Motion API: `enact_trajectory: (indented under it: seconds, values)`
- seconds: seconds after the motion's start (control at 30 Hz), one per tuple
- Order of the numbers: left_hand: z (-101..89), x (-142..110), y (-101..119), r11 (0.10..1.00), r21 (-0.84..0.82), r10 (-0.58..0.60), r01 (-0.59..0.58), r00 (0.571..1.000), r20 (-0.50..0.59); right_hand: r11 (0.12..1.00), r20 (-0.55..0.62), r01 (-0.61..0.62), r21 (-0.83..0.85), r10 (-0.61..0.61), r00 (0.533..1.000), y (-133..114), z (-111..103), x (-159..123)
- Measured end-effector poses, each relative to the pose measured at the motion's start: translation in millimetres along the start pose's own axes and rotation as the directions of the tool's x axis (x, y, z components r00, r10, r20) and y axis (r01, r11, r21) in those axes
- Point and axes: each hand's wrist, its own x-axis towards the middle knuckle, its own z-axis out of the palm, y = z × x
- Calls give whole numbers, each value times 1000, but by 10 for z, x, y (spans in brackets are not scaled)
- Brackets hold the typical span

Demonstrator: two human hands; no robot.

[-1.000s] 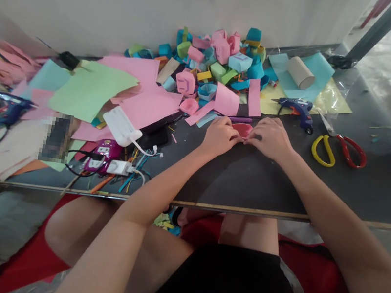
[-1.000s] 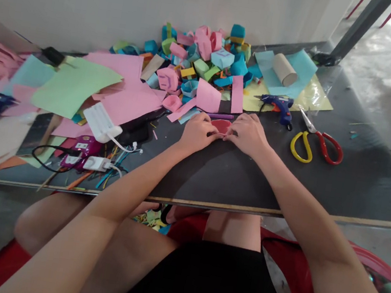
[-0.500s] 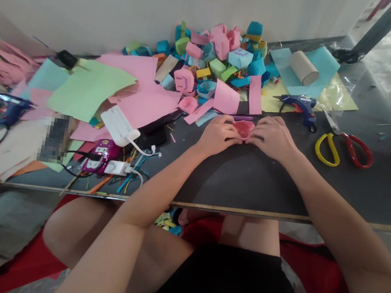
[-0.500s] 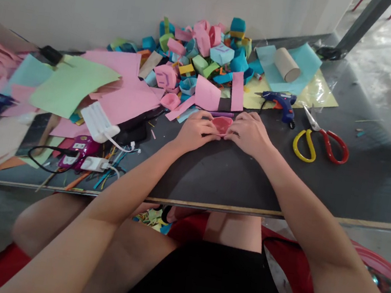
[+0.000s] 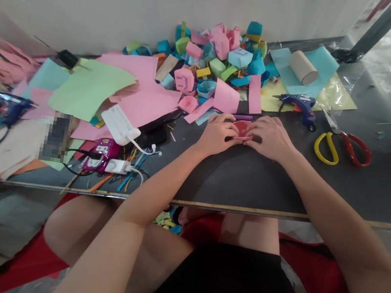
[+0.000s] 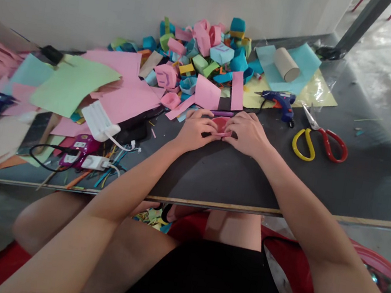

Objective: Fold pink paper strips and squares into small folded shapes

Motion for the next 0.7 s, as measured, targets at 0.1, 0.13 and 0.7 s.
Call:
enact_trajectory:
  seconds: [0.1, 0.13, 0.7]
  values:
    - [15, -2, 41, 999, 44, -20, 20, 1000, -15, 1000, 12, 20, 23, -21, 1000, -15, 34, 12]
    - [20, 1, 48, 998, 49, -28, 28, 1000, -14, 999, 15, 19, 31, -20, 1000, -18, 40, 17]
    - [64, -2, -4, 1000, 12, -8, 9, 998, -56, 996, -34, 27, 81, -24, 999, 53, 66, 7]
